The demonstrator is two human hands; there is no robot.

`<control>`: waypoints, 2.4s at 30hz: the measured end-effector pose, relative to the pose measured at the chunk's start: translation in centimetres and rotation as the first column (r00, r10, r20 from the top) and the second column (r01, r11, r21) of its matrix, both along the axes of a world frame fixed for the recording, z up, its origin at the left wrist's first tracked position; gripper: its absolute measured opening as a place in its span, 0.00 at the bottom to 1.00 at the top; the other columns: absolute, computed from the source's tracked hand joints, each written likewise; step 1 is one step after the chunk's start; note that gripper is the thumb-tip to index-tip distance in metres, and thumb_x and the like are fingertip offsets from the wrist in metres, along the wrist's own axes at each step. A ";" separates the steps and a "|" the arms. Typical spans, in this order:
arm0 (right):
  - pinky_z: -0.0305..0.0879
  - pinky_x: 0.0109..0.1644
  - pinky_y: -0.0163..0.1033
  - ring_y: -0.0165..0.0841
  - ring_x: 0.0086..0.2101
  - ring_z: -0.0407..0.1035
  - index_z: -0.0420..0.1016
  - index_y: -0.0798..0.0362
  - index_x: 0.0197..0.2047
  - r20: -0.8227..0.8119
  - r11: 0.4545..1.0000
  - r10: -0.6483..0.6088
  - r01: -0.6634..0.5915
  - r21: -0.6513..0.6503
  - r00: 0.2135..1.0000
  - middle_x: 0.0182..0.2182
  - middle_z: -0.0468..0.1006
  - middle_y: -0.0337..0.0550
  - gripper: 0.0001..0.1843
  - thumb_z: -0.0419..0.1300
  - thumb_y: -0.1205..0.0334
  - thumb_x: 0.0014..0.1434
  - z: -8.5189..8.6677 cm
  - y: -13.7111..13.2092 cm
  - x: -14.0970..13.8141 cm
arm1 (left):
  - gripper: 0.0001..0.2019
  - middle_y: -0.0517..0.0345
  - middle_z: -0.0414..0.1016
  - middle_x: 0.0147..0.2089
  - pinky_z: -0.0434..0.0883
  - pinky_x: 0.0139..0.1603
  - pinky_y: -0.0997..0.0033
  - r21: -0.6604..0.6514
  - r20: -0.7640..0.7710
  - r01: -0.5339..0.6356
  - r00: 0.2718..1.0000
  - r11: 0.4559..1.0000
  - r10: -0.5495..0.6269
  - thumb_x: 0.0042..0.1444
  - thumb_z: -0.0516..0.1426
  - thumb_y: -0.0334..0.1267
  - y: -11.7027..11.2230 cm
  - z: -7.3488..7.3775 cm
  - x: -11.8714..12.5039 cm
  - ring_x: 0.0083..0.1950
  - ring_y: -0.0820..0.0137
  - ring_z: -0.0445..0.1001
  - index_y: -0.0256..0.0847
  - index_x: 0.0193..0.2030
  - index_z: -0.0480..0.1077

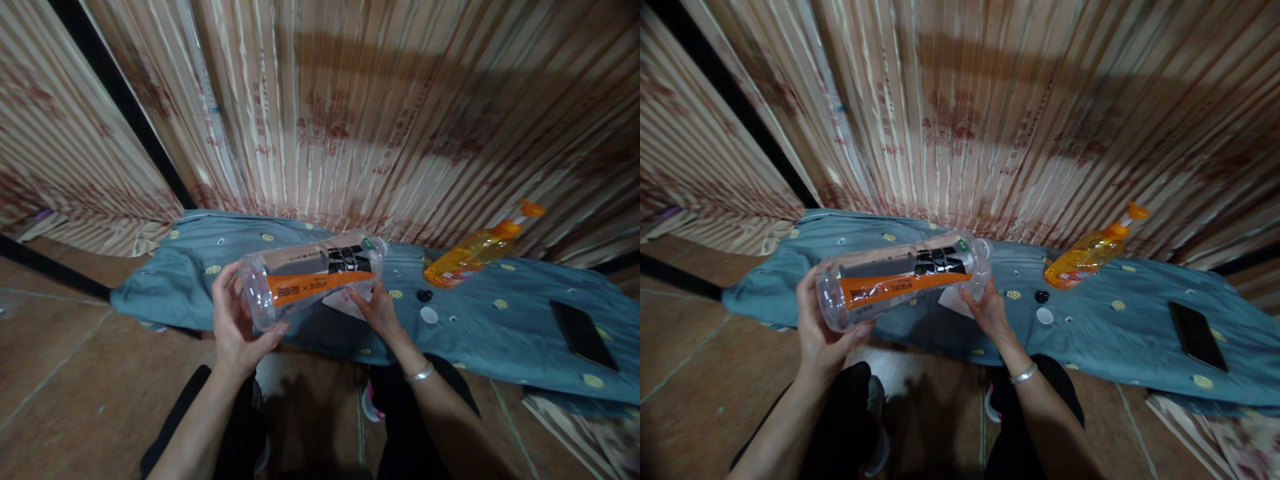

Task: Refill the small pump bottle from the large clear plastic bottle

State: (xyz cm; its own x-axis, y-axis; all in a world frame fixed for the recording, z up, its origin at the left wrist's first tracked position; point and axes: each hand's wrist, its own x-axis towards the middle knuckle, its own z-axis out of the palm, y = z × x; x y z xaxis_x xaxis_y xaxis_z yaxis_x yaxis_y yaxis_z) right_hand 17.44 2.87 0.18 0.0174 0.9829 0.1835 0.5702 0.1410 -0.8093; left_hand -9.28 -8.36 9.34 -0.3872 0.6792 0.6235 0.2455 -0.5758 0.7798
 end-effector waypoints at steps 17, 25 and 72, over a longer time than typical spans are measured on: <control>0.79 0.56 0.65 0.58 0.48 0.84 0.73 0.49 0.54 -0.027 1.000 -0.001 0.002 0.013 1.000 0.46 0.87 0.58 0.26 0.71 0.49 0.56 0.6 -0.2 -0.4 | 0.51 0.49 0.77 0.57 0.84 0.48 0.54 -0.022 0.014 -0.006 1.000 1.000 0.006 0.35 0.81 0.57 -0.1 0.3 0.2 0.55 0.51 0.82 0.48 0.66 0.70; 0.81 0.52 0.66 0.61 0.47 0.84 0.74 0.47 0.52 -0.010 1.000 -0.010 0.010 0.000 1.000 0.43 0.88 0.57 0.23 0.70 0.49 0.57 0.6 -0.2 -0.4 | 0.52 0.49 0.76 0.58 0.83 0.56 0.50 0.015 -0.010 -0.038 0.999 0.999 0.038 0.34 0.81 0.59 0.0 -0.2 -0.1 0.57 0.50 0.81 0.49 0.66 0.71; 0.81 0.51 0.62 0.60 0.46 0.85 0.73 0.50 0.52 0.035 1.000 0.000 0.000 0.015 0.999 0.43 0.87 0.57 0.27 0.68 0.42 0.57 -0.1 0.1 0.0 | 0.51 0.47 0.75 0.62 0.81 0.61 0.49 0.064 -0.085 -0.007 0.996 0.998 0.012 0.42 0.79 0.59 0.1 -0.8 -0.3 0.60 0.50 0.80 0.50 0.71 0.69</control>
State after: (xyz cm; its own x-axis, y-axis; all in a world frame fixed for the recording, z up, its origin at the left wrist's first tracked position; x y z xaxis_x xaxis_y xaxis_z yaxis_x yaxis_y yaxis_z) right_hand 17.43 2.98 0.05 0.0105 0.9800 0.1989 0.5979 0.1533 -0.7868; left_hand -9.62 -8.22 8.57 -0.3371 0.6340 0.6960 0.3153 -0.6206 0.7180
